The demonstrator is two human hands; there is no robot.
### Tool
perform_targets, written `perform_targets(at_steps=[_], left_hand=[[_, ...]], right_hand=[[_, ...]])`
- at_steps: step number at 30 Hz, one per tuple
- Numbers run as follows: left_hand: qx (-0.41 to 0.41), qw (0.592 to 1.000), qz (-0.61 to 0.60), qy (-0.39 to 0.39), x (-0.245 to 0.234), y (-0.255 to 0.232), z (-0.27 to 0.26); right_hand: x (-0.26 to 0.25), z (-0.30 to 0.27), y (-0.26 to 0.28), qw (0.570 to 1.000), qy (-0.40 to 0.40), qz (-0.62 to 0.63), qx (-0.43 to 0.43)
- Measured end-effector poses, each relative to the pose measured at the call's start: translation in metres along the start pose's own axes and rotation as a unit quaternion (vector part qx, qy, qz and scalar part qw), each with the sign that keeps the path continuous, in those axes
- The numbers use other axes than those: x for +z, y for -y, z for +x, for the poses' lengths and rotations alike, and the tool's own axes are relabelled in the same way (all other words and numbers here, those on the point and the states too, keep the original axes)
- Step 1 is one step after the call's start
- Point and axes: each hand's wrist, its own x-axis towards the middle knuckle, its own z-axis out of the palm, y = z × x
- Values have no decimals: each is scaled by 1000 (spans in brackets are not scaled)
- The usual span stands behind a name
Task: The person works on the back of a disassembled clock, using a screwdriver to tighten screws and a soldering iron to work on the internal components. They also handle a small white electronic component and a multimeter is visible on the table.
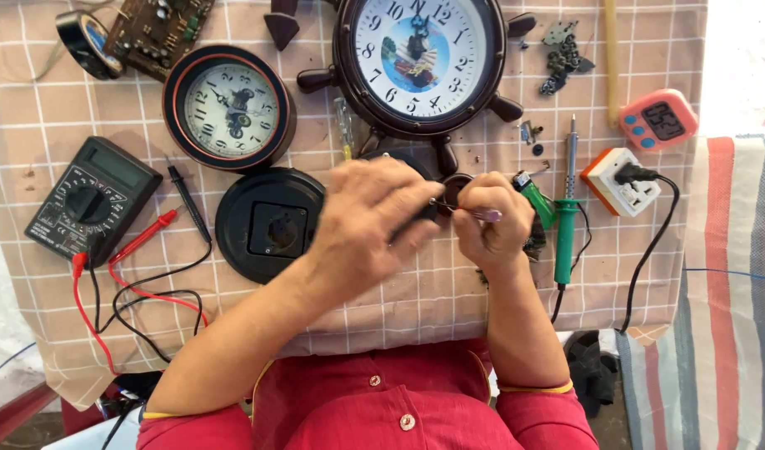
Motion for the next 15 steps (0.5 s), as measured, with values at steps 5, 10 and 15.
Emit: perform_targets(at_steps=[5,10,15], left_hand=[[70,997,10,6,24,-30,24],[107,983,147,-10,63,-6,30],[115,967,147,176,9,-30,60]], right_hand=[[1,-6,16,989,32,-141,32],[-6,-12,8,986,39,-149,63],[-16,-18,-7,982,77,-139,99]])
